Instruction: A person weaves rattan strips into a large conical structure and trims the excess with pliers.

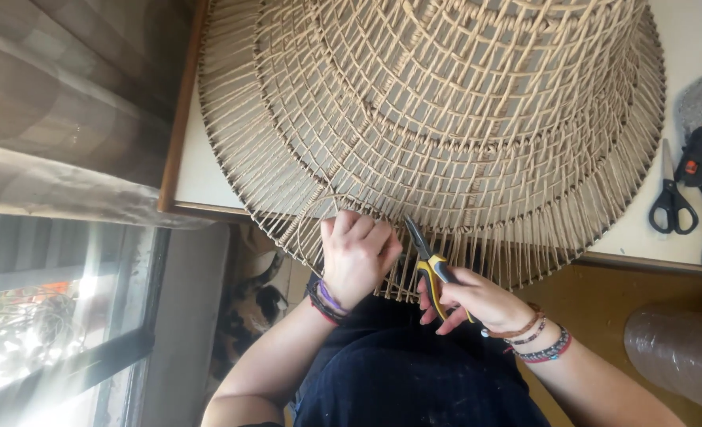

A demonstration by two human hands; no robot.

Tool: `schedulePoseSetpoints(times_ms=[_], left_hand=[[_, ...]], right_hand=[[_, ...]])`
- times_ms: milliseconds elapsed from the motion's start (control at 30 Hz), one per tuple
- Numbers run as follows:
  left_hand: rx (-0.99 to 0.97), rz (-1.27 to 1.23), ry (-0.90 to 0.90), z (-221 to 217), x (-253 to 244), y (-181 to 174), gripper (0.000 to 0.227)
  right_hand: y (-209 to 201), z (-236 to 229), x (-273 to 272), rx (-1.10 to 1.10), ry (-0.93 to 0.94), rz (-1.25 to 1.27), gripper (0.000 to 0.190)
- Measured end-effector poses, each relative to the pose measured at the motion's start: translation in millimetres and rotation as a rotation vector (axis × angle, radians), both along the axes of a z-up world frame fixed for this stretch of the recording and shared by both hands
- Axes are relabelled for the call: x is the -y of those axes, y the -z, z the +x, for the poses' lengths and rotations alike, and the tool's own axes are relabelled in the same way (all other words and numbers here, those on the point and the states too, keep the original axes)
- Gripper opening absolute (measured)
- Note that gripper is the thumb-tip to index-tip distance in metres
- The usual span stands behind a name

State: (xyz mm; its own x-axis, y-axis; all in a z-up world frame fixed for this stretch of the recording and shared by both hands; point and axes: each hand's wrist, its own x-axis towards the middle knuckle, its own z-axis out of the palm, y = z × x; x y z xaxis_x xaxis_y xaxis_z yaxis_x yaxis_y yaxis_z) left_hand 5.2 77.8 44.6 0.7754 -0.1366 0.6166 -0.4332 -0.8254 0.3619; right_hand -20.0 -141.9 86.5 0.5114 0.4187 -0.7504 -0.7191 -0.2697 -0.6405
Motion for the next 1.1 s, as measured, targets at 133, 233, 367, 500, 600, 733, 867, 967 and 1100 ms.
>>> schedulePoseSetpoints(times_ms=[133,233,367,500,600,733,867,967,1100], left_hand=[[-0.01,0.013,0.033,9.7,-2.0,1.1,0.011],[-0.051,-0.019,0.067,16.2,-8.5,0.4,0.011],[-0.071,-0.213,0.141,22.7,-18.6,38.1,0.013],[0.03,-0.294,0.061,26.2,-18.1,48.0,0.052],[0.072,-0.16,0.024,15.8,-17.4,27.1,0.036],[0.031,0.012,0.133,10.4,14.7,5.8,0.038],[-0.167,-0.163,0.182,10.1,22.1,13.7,0.021],[-0.193,-0.243,0.172,6.9,24.6,18.9,0.019],[-0.187,-0.089,0.128,7.3,28.2,2.1,0.014]], right_hand=[[-9.5,13.1,-2.0,0.006,-0.044,0.037,0.033],[-14.0,22.5,-1.3,0.008,-0.126,0.019,0.032],[29.3,6.5,21.5,0.49,-0.404,-0.471,0.023],[-13.2,-28.0,32.1,0.992,-0.63,-1.206,0.022],[1.4,-47.2,62.6,0.953,-0.664,-1.186,0.029],[16.6,-35.6,70.6,0.882,-0.579,-0.985,0.019],[12.4,-18.4,64.3,0.587,-0.381,-0.528,0.02],[2.6,-5.5,59.0,0.215,-0.2,-0.246,0.039],[-4.0,12.7,55.5,0.029,-0.214,-0.042,0.046]])
